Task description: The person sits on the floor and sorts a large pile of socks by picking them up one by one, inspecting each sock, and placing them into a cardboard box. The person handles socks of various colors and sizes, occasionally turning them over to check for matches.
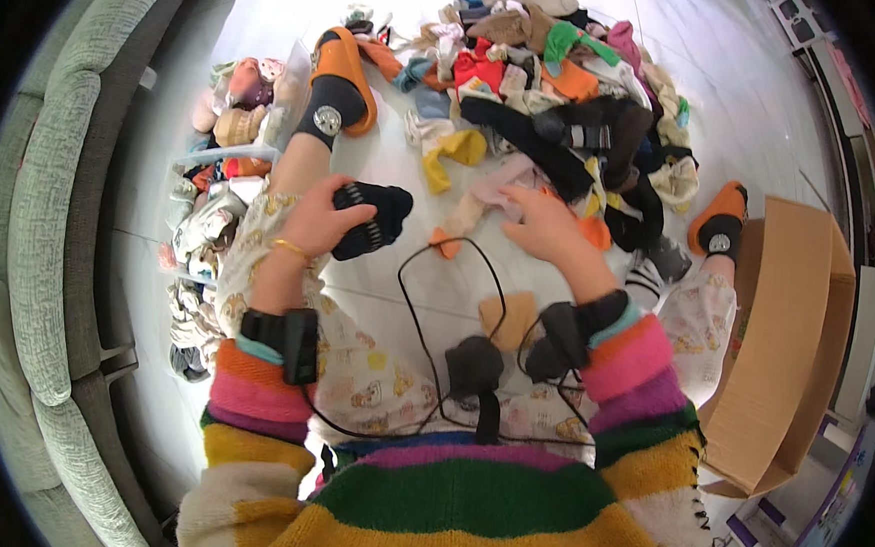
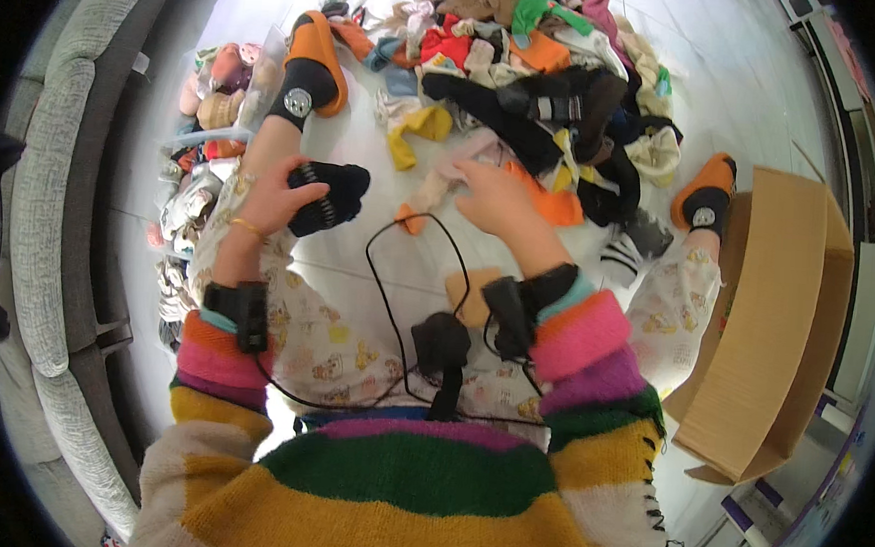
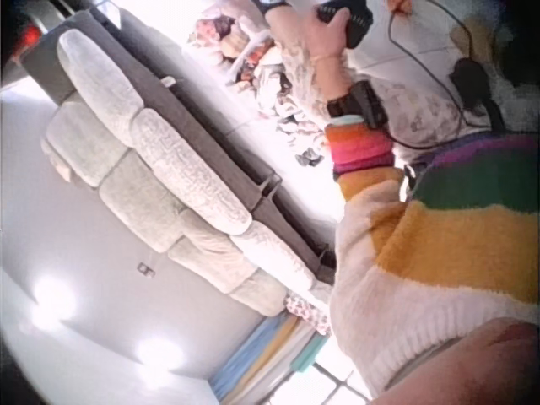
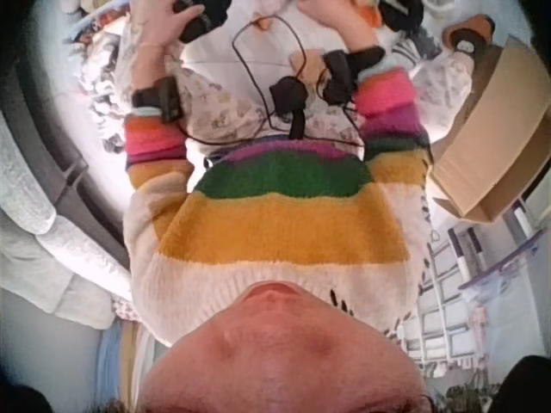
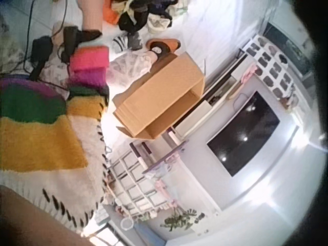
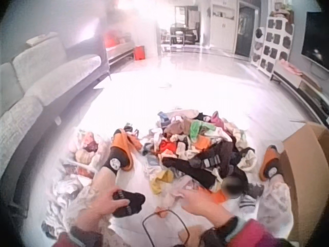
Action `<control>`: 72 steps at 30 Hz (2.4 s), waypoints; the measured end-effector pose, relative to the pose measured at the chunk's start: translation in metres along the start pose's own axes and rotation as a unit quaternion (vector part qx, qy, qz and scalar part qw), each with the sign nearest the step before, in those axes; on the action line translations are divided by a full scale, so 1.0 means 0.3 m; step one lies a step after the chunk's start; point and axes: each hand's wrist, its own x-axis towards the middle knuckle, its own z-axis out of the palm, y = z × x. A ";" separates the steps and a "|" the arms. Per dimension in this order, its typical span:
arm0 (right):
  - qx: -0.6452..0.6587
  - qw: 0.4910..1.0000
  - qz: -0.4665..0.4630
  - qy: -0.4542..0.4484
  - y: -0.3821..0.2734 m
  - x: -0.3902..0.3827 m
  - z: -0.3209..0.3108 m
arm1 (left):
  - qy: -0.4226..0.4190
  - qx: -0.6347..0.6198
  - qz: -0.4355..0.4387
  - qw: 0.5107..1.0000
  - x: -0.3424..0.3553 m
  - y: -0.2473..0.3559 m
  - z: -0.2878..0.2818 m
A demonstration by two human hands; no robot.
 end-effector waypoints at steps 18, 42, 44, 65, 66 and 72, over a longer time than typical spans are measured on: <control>-0.489 0.869 -0.077 0.014 0.440 0.436 -0.034 | 0.006 0.088 -0.119 0.989 0.266 -0.266 0.130; -0.001 0.851 0.167 -0.498 0.273 -0.689 0.023 | -0.644 0.286 0.026 0.709 -0.057 0.071 0.301; -0.038 0.931 0.192 -0.310 0.286 -0.693 0.093 | -0.663 0.434 -0.024 0.609 -0.136 0.049 0.356; -0.226 0.922 0.295 -0.109 0.597 -0.462 -0.249 | -0.434 0.482 0.529 0.548 -0.266 0.087 0.791; -0.236 0.924 0.277 -0.115 0.613 -0.466 -0.235 | -0.437 0.474 0.514 0.566 -0.252 0.088 0.795; -0.185 0.901 0.382 -0.087 0.650 -0.536 -0.218 | -0.389 0.498 0.463 0.621 -0.169 0.113 0.746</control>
